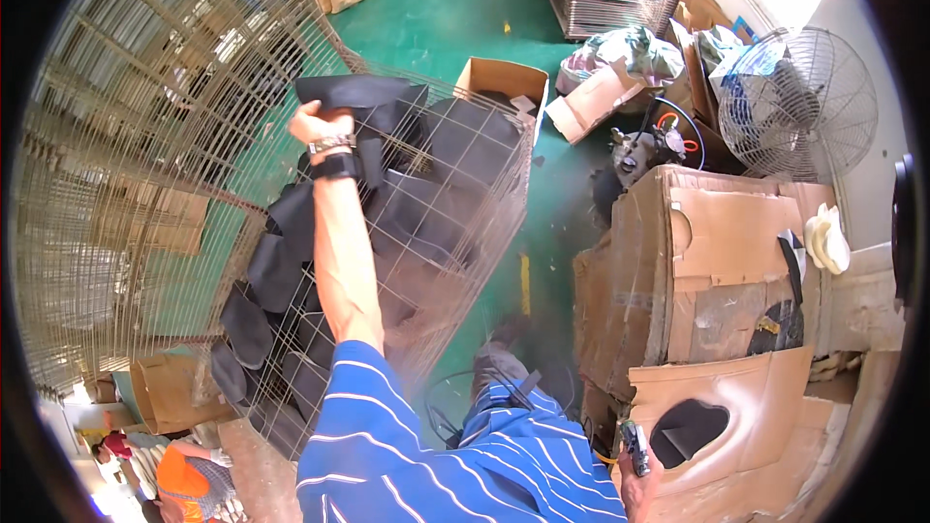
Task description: The person repeatedly picks up black shoe insoles from a wire rack and sprays them with a handheld spray gun. The person places each insole on a cardboard-covered workbench, applies a coat of black spray, and then returns the insole to the rack. This process is repeated for multiple insoles throughout the video.
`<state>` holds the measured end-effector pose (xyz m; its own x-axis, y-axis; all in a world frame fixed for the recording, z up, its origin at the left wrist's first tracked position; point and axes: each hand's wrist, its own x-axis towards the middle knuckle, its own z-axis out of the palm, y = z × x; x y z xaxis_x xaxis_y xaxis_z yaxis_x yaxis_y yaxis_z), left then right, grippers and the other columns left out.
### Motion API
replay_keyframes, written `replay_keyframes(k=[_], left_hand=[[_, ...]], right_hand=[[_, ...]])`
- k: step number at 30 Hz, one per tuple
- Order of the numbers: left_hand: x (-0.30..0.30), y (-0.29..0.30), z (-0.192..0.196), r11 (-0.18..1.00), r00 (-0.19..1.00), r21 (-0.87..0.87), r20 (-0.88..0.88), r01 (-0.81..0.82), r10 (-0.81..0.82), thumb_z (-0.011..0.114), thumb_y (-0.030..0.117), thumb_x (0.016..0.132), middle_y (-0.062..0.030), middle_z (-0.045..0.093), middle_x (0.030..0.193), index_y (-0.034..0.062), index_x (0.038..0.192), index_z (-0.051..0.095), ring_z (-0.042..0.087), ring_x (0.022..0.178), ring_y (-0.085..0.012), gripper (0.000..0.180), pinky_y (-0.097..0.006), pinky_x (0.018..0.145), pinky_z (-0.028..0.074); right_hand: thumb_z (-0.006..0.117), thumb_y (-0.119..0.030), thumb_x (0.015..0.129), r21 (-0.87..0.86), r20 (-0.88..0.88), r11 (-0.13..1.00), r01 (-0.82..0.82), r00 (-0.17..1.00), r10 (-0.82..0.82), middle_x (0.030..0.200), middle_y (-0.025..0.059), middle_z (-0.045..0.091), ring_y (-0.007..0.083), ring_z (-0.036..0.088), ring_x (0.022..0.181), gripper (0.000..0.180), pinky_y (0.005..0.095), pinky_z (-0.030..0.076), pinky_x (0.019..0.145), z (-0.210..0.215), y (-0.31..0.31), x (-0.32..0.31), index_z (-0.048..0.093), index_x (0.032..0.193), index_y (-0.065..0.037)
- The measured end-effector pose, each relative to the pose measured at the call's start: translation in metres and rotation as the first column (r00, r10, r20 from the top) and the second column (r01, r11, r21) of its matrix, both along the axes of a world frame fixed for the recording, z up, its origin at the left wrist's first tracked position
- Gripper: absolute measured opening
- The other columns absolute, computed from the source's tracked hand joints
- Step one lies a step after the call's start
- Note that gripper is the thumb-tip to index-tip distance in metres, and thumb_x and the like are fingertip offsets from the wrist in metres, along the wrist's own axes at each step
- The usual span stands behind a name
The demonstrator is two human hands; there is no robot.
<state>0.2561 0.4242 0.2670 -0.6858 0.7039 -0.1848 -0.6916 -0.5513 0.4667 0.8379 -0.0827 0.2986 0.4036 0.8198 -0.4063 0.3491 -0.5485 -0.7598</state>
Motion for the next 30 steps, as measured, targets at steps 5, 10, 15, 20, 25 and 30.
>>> replay_keyframes(k=[5, 10, 15, 20, 25, 30], left_hand=[[-0.093, -0.004, -0.068, 0.977, 0.974, -0.028, -0.092, -0.213, 0.209, 0.051, 0.01, 0.068, -0.0204, 0.067, 0.121, -0.0005, 0.114, 0.065, 0.064, 0.112, -0.0418, 0.049, -0.064, 0.101, 0.045], [-0.128, -0.034, -0.171, 0.183, 0.686, -0.677, -0.727, -0.713, -0.015, 0.062, 0.004, 0.076, -0.0253, 0.061, 0.115, -0.0052, 0.115, 0.062, 0.065, 0.099, -0.0406, 0.04, -0.058, 0.086, 0.056], [-0.074, -0.06, -0.175, 0.124, 0.146, -0.285, -0.762, -0.95, -0.631, 0.072, 0.011, 0.076, -0.011, 0.058, 0.13, 0.0178, 0.122, 0.064, 0.057, 0.118, -0.0339, 0.047, -0.054, 0.097, 0.047], [-0.061, -0.065, -0.166, 0.006, 0.259, -0.403, -0.598, -0.915, -0.758, 0.066, 0.034, 0.093, -0.0073, 0.057, 0.138, 0.0217, 0.129, 0.062, 0.054, 0.126, -0.03, 0.039, -0.057, 0.098, 0.04], [-0.003, -0.061, -0.148, 0.141, 0.108, -0.304, -0.675, -0.942, -0.73, 0.071, 0.029, 0.089, -0.0144, 0.046, 0.149, 0.0177, 0.143, 0.048, 0.046, 0.137, -0.0334, 0.06, -0.061, 0.102, 0.038], [0.1, -0.059, -0.099, 0.309, -0.229, -0.002, -0.667, -0.951, -0.709, 0.071, 0.027, 0.074, -0.0131, 0.062, 0.126, 0.0144, 0.128, 0.062, 0.059, 0.12, -0.0345, 0.057, -0.061, 0.083, 0.051]], right_hand=[[0.07, -0.008, 0.085, -0.252, 0.042, 0.968, -0.007, 0.999, 0.018, 0.074, 0.0009, 0.058, 0.0088, 0.049, 0.068, 0.022, 0.0291, 0.043, 0.062, 0.004, 0.038, -0.016, 0.069, 0.103, 0.003], [0.071, -0.01, 0.084, -0.217, 0.157, 0.973, -0.084, 0.98, 0.119, 0.069, 0.0015, 0.055, 0.0088, 0.047, 0.065, 0.021, 0.0296, 0.041, 0.059, -0.004, 0.056, -0.036, 0.068, 0.099, 0.004], [0.071, -0.009, 0.083, -0.255, 0.083, 0.964, -0.077, 0.991, 0.101, 0.069, 0.0022, 0.055, 0.0097, 0.047, 0.064, 0.021, 0.0296, 0.041, 0.059, -0.014, 0.064, -0.027, 0.068, 0.099, 0.003], [0.071, -0.009, 0.083, -0.161, 0.082, 0.987, -0.025, 0.996, 0.039, 0.07, 0.0018, 0.055, 0.0104, 0.047, 0.065, 0.021, 0.0307, 0.042, 0.06, -0.009, 0.062, -0.036, 0.069, 0.1, 0.003], [0.07, -0.009, 0.085, -0.099, 0.206, 0.995, 0.01, 0.979, 0.01, 0.072, 0.004, 0.057, 0.011, 0.05, 0.067, 0.022, 0.0319, 0.044, 0.061, 0.007, 0.05, -0.056, 0.068, 0.103, 0.002], [0.066, -0.002, 0.084, -0.168, 0.053, 0.976, 0.135, 0.99, -0.128, 0.085, 0.0134, 0.068, 0.0163, 0.062, 0.073, 0.046, 0.0333, 0.05, 0.067, -0.022, -0.005, -0.016, 0.065, 0.13, 0.0]])
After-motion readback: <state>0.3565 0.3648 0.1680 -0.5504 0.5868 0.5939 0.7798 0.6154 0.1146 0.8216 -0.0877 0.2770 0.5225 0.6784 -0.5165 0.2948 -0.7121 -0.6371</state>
